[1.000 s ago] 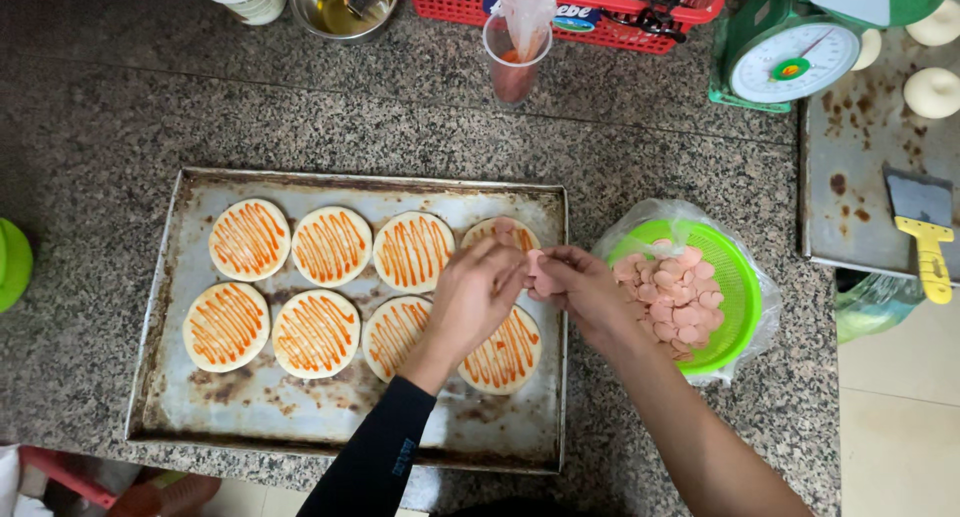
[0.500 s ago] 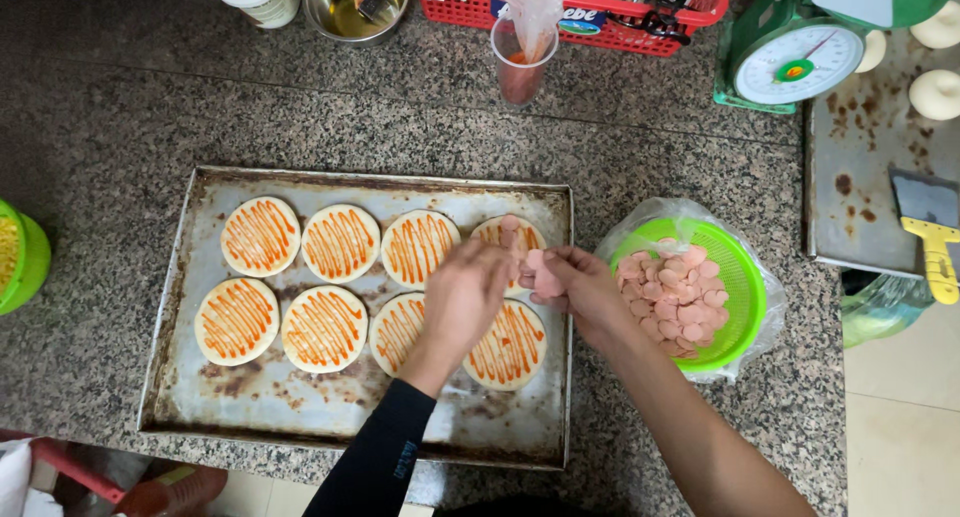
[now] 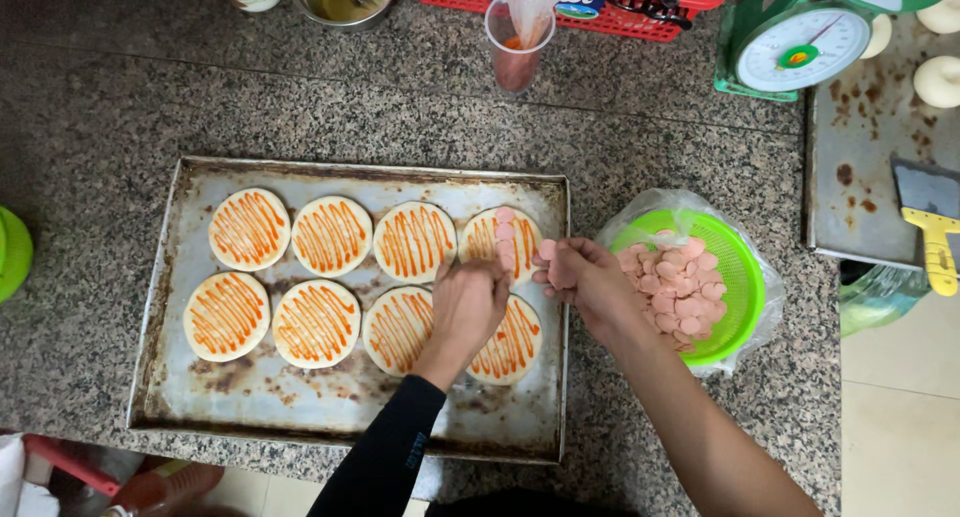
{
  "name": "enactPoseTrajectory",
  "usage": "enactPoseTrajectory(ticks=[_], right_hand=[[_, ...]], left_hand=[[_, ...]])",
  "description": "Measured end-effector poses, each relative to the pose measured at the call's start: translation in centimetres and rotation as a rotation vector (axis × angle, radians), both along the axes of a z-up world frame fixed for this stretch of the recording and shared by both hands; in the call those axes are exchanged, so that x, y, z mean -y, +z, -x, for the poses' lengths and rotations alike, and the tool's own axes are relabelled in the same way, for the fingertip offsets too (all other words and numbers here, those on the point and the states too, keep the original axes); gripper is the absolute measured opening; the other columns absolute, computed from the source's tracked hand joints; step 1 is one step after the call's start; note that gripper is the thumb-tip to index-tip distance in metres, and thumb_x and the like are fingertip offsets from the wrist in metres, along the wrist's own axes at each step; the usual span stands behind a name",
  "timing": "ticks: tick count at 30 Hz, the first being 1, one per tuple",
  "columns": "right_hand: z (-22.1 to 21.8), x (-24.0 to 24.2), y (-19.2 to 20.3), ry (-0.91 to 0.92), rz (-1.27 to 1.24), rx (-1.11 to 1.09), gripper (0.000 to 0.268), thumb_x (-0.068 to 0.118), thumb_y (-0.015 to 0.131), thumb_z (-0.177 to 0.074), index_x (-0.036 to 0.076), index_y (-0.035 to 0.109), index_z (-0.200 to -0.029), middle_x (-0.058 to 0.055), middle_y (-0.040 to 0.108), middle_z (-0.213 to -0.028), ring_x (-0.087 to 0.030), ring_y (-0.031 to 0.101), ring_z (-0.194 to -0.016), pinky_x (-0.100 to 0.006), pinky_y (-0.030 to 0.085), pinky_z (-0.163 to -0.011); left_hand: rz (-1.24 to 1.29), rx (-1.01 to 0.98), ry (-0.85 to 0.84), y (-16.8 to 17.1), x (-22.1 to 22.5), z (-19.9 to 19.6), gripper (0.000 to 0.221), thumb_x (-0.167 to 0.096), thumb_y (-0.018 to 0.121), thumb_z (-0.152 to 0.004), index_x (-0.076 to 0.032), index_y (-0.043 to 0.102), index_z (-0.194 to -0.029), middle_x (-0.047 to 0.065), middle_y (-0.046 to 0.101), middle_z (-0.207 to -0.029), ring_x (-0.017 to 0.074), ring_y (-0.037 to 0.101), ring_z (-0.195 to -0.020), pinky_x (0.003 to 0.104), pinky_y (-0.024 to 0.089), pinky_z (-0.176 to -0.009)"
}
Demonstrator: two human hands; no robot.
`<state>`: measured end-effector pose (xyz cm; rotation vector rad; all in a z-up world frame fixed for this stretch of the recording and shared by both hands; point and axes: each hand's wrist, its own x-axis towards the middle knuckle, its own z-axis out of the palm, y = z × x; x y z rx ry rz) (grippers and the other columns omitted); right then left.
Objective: The person places sliced sausage pieces onto prepared dough disks on a metal baking tray by hand.
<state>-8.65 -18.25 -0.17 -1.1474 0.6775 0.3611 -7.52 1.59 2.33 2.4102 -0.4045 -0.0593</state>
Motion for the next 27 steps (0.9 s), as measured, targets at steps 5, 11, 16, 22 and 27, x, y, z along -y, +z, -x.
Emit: enactPoseTrajectory(ticks=[5, 11, 16, 22, 27], right_hand=[[0.3, 0.0, -0.6, -0.018, -0.02, -0.027, 0.023, 0.024, 0.057, -0.1, 0.006, 0.06, -0.114, -0.011, 0.076, -0.104, -0.02, 0.073, -0.086, -0.034, 0.057, -0.07], [0.5, -0.3, -0.9, 0.007, -0.01, -0.03, 0.022, 0.023, 0.059, -0.101, 0.005, 0.061, -0.115, -0.011, 0.076, -0.105, -0.019, 0.073, -0.086, -0.032, 0.056, -0.07], [0.1, -0.7, -0.5, 0.028, -0.021, -0.011, 0.023, 0.024, 0.057, -0.102, 0.005, 0.062, -0.115, -0.01, 0.075, -0.104, -0.02, 0.074, -0.085, -0.031, 0.056, -0.067], [-0.6, -1.8, 0.3, 0.127, 0.015, 0.058, 0.025, 0.023, 0.058, -0.101, 0.006, 0.063, -0.119, -0.006, 0.073, -0.105, -0.019, 0.074, -0.086, -0.03, 0.057, -0.068], [-1.0, -2.2, 0.3, 0.154, 0.014, 0.045, 0.025, 0.022, 0.058, -0.101, 0.007, 0.063, -0.12, -0.006, 0.073, -0.107, -0.019, 0.074, -0.088, -0.031, 0.057, -0.069]], left_hand=[[-0.087, 0.064, 0.002, -0.5, 0.1, 0.1, 0.016, -0.019, 0.069, -0.088, -0.006, 0.074, -0.079, 0.017, 0.071, -0.081, 0.0352, 0.068, -0.074, 0.049, 0.045, -0.086], [-0.094, 0.148, 0.025, -0.3, 0.1, 0.0, 0.021, -0.02, 0.068, -0.09, -0.005, 0.072, -0.077, 0.017, 0.07, -0.078, 0.0346, 0.067, -0.072, 0.048, 0.045, -0.083], [0.085, -0.083, 0.083, 2.1, 0.1, -0.7, 0.028, -0.022, 0.069, -0.095, -0.003, 0.071, -0.075, 0.013, 0.069, -0.07, 0.0309, 0.065, -0.061, 0.044, 0.051, -0.083], [0.353, -0.088, 0.028, 3.3, 0.0, -1.7, 0.012, -0.013, 0.071, -0.09, -0.002, 0.073, -0.094, 0.013, 0.071, -0.086, 0.0246, 0.067, -0.063, 0.036, 0.054, -0.062], [0.477, -0.158, 0.048, 1.0, -0.6, -2.5, 0.01, -0.013, 0.072, -0.089, -0.004, 0.075, -0.093, 0.012, 0.073, -0.086, 0.0223, 0.068, -0.069, 0.033, 0.054, -0.06]])
